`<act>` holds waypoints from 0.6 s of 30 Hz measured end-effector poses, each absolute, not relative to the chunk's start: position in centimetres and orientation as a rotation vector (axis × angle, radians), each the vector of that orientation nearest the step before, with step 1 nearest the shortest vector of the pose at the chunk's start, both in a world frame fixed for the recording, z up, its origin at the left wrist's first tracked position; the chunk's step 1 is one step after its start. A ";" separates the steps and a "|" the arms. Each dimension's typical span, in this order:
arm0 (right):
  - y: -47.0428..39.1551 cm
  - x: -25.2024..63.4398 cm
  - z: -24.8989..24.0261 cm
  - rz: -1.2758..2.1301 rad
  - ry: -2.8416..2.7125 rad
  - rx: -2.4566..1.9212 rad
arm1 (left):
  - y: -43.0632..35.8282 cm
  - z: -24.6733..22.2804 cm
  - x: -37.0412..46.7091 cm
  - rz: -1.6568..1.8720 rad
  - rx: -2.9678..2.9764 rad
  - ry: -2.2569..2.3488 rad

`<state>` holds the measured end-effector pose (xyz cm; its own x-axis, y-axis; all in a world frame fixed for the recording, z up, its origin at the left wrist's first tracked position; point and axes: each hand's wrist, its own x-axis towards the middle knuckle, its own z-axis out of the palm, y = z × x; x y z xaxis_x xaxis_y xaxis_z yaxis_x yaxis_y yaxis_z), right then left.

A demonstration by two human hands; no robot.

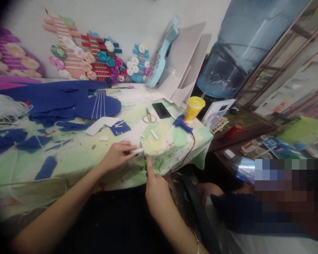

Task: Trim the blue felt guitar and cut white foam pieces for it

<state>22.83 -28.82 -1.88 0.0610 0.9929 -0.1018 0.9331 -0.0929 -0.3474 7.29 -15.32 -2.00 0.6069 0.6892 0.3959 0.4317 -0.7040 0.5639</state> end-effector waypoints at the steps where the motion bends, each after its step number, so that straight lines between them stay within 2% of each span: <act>1: -28.8 23.0 -1.8 0.466 -1.972 -2.124 | -15.3 -2.0 7.2 0.861 2.391 0.913; 7: -27.9 24.9 -0.5 0.341 -1.893 -1.993 | -14.6 -1.0 4.7 1.122 2.064 1.192; 11: -24.4 26.6 0.6 0.214 -1.878 -1.955 | -13.2 0.7 2.7 1.222 1.877 1.400; 18: -16.7 29.9 0.9 0.006 -1.852 -2.201 | -10.7 1.9 0.3 1.198 1.503 1.482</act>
<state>29.89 -16.72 0.92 0.1854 0.9687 0.1653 0.9675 -0.1506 -0.2029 0.29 -10.74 1.86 -0.0819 0.9872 0.1368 0.3402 -0.1013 0.9349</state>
